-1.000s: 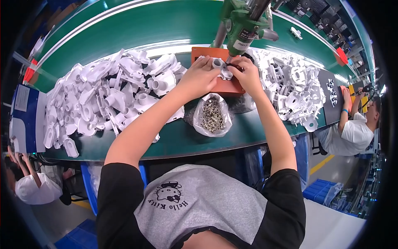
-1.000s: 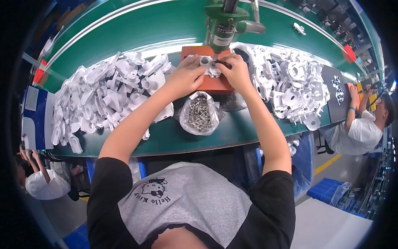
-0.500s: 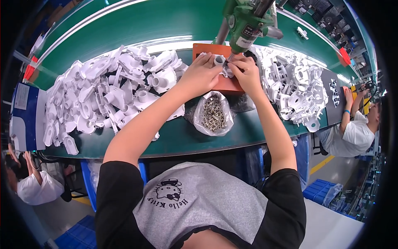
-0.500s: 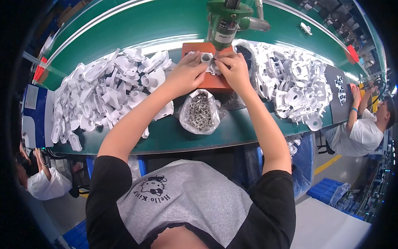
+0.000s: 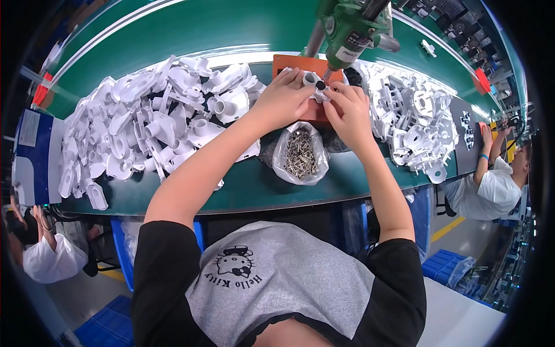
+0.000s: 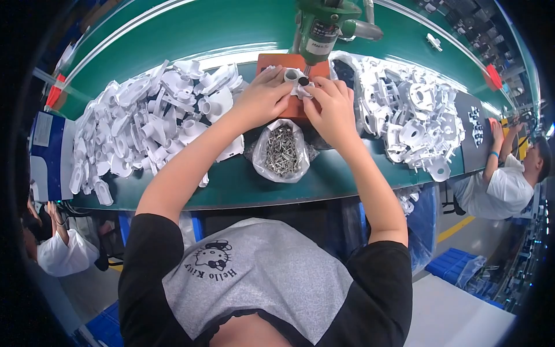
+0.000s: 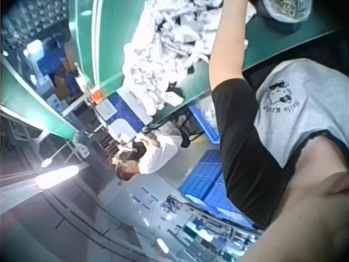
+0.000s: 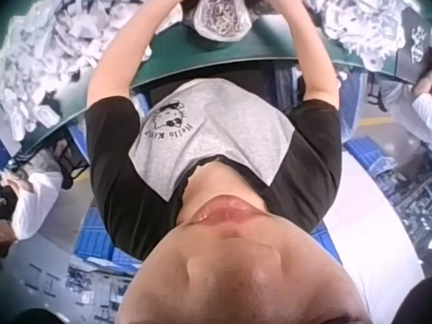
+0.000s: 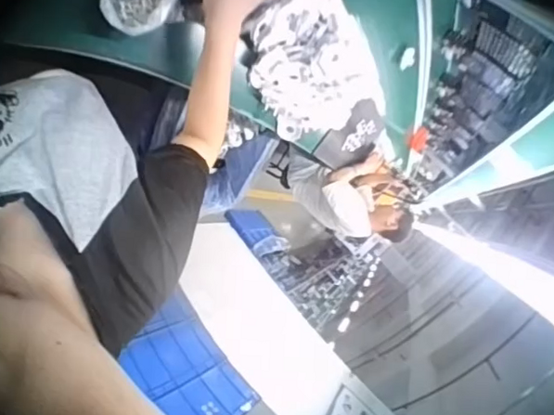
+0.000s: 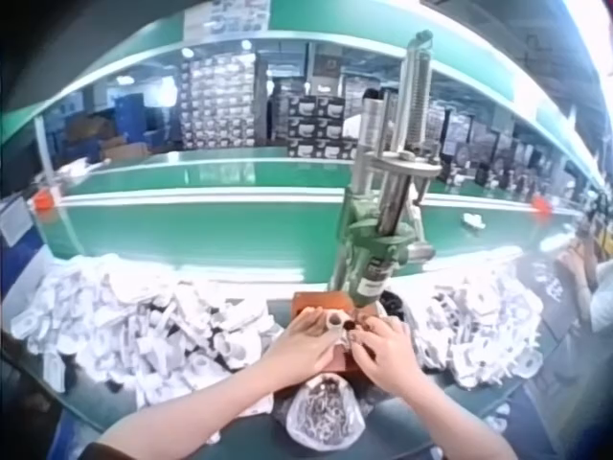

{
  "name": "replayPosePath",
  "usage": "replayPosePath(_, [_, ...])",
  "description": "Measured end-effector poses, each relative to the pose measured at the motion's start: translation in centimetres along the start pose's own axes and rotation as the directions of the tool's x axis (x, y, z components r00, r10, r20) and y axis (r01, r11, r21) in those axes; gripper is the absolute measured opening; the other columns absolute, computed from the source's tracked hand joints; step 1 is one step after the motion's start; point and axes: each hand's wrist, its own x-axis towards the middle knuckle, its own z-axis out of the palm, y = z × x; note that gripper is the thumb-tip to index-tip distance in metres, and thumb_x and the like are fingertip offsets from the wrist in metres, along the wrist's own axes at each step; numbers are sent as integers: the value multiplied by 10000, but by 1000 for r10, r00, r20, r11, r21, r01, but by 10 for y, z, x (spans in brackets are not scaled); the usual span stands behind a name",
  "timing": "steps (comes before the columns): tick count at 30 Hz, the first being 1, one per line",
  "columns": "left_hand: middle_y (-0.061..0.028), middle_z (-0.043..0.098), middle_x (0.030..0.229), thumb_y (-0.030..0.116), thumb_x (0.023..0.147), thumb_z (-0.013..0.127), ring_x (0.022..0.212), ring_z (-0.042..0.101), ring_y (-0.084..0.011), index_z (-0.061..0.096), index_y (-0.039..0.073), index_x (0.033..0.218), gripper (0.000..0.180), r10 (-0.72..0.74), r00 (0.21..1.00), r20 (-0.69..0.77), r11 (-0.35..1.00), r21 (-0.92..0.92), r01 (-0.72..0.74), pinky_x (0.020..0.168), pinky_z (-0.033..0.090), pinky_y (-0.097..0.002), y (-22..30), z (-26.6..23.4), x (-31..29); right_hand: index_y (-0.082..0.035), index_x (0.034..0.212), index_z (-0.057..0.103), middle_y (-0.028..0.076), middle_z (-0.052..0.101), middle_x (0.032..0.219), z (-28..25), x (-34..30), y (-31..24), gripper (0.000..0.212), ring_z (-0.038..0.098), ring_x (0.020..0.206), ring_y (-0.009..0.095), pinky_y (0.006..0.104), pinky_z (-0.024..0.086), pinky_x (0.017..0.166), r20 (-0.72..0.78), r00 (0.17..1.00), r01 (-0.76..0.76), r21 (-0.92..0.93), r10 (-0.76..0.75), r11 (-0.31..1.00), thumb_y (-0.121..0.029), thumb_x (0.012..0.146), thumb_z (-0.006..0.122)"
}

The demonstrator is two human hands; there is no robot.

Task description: Assemble plastic electronics components by inserting internal parts and using a manual hand press to secure them.

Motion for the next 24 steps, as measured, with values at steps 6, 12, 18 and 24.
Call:
replayPosePath(6, [-257, 529, 1229, 194, 835, 539, 1234, 431, -392, 581, 76, 1056, 254, -50, 998, 46, 999, -10, 51, 1057, 311, -467, -3, 1, -2, -70, 728, 648, 41, 543, 783, -13, -17, -38, 68, 500, 797, 231, 356, 395, 709, 248, 958, 69, 299, -147, 952, -85, 672, 684])
replayPosePath(12, [-258, 520, 1244, 194, 843, 531, 1240, 426, -389, 580, 76, 1067, 258, -48, 995, 83, 998, -29, 51, 1062, 303, -462, -1, 0, 0, -59, 709, 623, 36, 507, 765, -7, -29, -50, 95, 490, 800, 212, 347, 386, 716, 341, 920, 166, 104, -192, 981, -120, 661, 678])
replayPosePath(18, [-252, 531, 1232, 189, 841, 530, 1225, 440, -391, 586, 75, 1060, 253, -48, 998, 30, 999, 11, 48, 1052, 316, -459, -2, 1, -3, -59, 771, 638, 36, 522, 779, -4, -26, -57, 143, 504, 802, 214, 343, 397, 741, 297, 934, 171, 117, -198, 978, -139, 668, 694])
replayPosePath(24, [-254, 538, 1223, 190, 838, 533, 1226, 442, -388, 594, 71, 1049, 250, -42, 997, 66, 999, -13, 43, 1053, 316, -459, -1, 0, 0, -62, 739, 634, 42, 526, 750, 4, -28, -59, 135, 511, 807, 212, 339, 396, 736, 313, 935, 173, 12, -168, 985, -156, 663, 696])
